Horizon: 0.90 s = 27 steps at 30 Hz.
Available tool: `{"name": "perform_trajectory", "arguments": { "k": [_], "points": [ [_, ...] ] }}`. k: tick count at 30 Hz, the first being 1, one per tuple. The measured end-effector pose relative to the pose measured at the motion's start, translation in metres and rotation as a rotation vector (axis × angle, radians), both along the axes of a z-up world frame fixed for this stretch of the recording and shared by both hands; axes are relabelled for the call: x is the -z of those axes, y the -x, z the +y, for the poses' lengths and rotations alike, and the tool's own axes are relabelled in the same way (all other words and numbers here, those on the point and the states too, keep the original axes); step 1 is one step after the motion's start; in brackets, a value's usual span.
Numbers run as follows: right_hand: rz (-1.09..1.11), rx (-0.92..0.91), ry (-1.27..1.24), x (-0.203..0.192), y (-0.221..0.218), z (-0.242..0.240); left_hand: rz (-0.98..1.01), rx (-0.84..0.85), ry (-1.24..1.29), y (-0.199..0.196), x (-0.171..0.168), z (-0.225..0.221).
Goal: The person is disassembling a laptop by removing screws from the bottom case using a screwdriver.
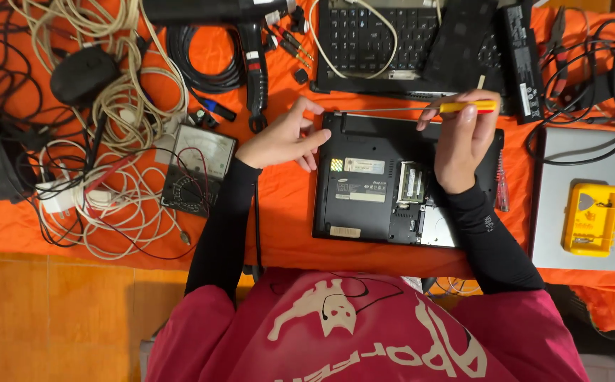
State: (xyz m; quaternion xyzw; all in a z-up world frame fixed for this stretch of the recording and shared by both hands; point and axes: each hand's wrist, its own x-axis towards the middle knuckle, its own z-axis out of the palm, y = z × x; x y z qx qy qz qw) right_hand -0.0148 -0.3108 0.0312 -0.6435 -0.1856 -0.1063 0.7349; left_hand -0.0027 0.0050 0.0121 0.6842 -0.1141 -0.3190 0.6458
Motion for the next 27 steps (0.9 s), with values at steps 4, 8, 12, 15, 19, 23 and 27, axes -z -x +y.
{"name": "perform_trajectory", "arguments": {
  "k": [4, 8, 12, 15, 19, 23, 27],
  "points": [
    [-0.009, -0.007, 0.029, -0.001, 0.001, 0.0, -0.031, 0.017, -0.029, -0.002, -0.008, 0.001],
    [-0.021, -0.015, 0.047, -0.003, 0.003, 0.004, -0.061, 0.006, -0.03, -0.001, -0.002, 0.002],
    [-0.02, -0.004, 0.059, -0.006, 0.002, 0.007, -0.058, 0.013, 0.014, -0.002, -0.002, 0.002],
    [-0.036, 0.003, 0.076, -0.006, 0.001, 0.007, -0.02, 0.018, 0.032, -0.001, -0.002, 0.001],
    [-0.04, -0.012, 0.062, -0.005, -0.001, 0.007, -0.005, 0.015, 0.022, -0.002, -0.003, 0.001],
    [-0.036, -0.001, 0.067, -0.004, 0.001, 0.006, -0.012, 0.013, 0.029, 0.0, 0.002, 0.001],
    [-0.041, -0.002, 0.056, -0.004, -0.002, 0.006, -0.027, 0.005, 0.026, -0.001, -0.003, 0.001]
  ]
}}
